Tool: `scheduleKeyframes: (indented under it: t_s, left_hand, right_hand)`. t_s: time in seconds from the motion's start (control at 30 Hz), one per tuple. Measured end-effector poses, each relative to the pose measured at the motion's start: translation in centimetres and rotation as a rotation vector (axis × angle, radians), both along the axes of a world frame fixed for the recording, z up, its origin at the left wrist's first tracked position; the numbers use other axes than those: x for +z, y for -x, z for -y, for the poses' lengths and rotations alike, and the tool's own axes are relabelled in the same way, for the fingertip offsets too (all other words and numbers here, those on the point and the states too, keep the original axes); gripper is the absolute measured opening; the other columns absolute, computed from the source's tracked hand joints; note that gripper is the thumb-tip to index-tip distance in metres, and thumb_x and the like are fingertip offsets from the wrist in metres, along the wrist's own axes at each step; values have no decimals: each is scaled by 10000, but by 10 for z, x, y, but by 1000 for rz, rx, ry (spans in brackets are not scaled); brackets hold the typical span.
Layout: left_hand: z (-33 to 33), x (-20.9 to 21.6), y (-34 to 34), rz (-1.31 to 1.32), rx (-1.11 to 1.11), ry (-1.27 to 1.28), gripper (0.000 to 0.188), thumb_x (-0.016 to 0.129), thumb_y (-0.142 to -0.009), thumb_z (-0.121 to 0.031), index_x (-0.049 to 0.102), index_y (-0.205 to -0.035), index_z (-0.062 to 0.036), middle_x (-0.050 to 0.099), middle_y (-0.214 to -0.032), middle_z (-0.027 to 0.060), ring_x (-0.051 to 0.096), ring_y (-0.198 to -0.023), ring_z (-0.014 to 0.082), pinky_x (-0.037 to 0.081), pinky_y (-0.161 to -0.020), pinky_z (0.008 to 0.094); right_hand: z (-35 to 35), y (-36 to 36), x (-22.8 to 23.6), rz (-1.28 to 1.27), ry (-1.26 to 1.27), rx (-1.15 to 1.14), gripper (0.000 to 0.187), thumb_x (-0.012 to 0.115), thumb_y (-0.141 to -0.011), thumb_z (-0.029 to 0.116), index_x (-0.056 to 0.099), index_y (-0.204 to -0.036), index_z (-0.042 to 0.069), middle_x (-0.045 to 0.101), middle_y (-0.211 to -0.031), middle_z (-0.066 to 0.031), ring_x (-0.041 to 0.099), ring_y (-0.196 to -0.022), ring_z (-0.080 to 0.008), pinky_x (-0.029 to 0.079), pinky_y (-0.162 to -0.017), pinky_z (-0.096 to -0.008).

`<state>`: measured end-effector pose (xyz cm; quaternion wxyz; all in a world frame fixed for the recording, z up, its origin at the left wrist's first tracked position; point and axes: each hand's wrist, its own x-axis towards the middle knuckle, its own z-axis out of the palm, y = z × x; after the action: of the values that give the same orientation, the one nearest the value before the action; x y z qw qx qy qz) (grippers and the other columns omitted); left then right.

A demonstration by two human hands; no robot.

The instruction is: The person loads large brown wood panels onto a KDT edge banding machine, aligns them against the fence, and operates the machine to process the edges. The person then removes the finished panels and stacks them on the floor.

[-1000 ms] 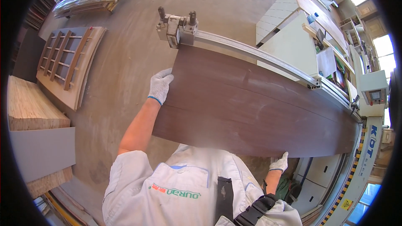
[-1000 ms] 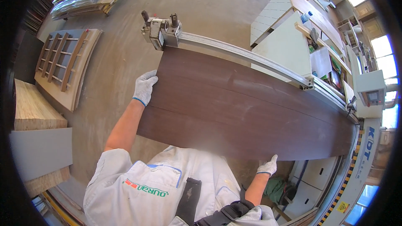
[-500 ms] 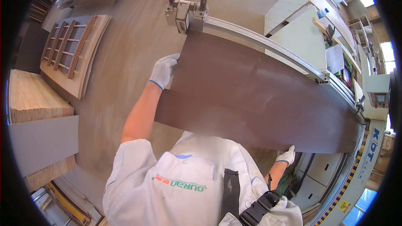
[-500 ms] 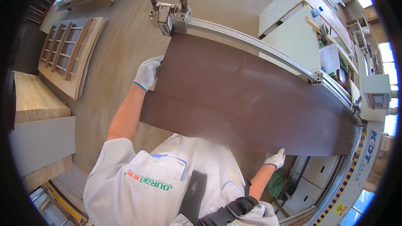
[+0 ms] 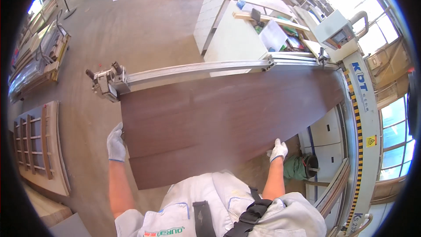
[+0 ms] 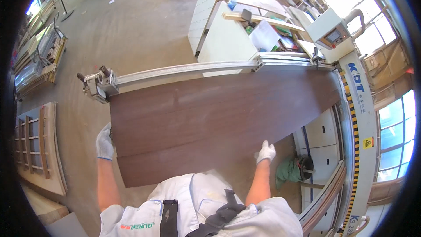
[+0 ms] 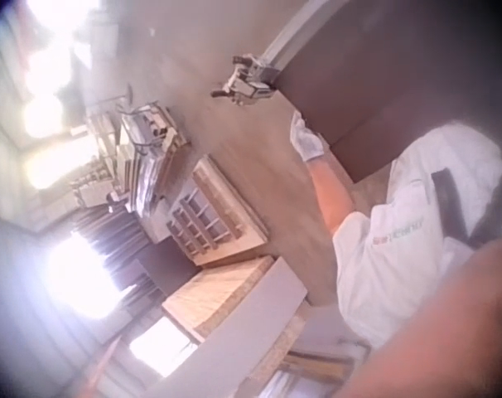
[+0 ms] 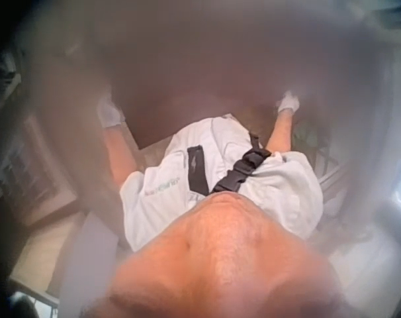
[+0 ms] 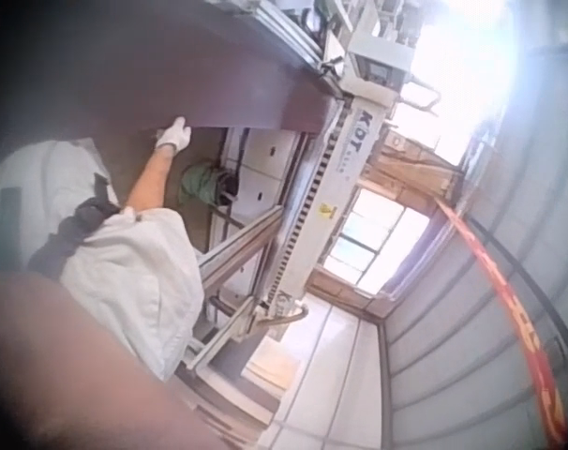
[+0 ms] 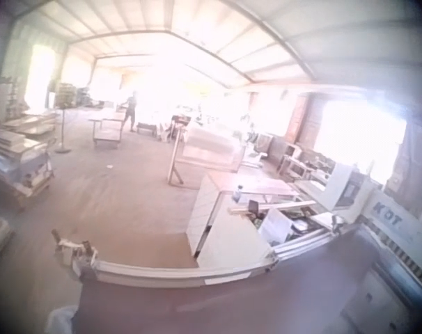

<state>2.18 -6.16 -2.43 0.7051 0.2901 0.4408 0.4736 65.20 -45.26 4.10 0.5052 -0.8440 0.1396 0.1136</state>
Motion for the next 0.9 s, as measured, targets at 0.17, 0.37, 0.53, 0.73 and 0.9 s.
scheduleKeyframes:
  t_s: [0.17, 0.37, 0.53, 0.73, 0.9]
  left_hand:
    - [-4, -9, -13, -63, 6, -141, 445, 560, -1079, -165, 665, -1411, 112, 690, -1455, 207, 631, -1375, 280, 459, -1228, 401]
    - [16, 13, -17, 70, 88, -3, 468, 496, -1071, -127, 628, -1435, 136, 668, -1475, 224, 633, -1365, 312, 460, -1223, 416]
    - [20, 5, -23, 131, 129, -35, 491, 478, -1081, -163, 612, -1445, 139, 672, -1457, 234, 635, -1359, 331, 476, -1207, 441]
    - [20, 8, -35, 176, 139, -61, 497, 484, -1094, -203, 621, -1453, 112, 685, -1449, 208, 647, -1342, 310, 486, -1195, 440]
    - [21, 7, -34, 163, 161, -46, 483, 486, -1093, -199, 637, -1437, 105, 696, -1435, 200, 651, -1337, 303, 491, -1190, 434]
  right_hand:
    - [28, -26, -19, -79, 6, 55, 252, 624, -1043, 349, 561, -1033, 106, 488, -756, -41, 403, -467, -203, 311, -403, -389]
    - [9, -21, -1, -93, 152, 23, 340, 632, -1090, 458, 580, -1063, 123, 486, -738, -24, 408, -486, -181, 427, -520, -417]
    - [17, -37, -7, -105, 160, 52, 379, 613, -1087, 486, 606, -1092, 107, 518, -739, -46, 434, -524, -194, 478, -596, -457]
    - [16, -38, -10, -99, 269, 95, 461, 568, -1087, 542, 611, -1127, 84, 549, -772, -70, 480, -566, -231, 507, -634, -470]
    - [19, -42, -16, -95, 265, 113, 486, 543, -1091, 553, 615, -1154, 77, 574, -781, -89, 509, -588, -240, 531, -650, -489]
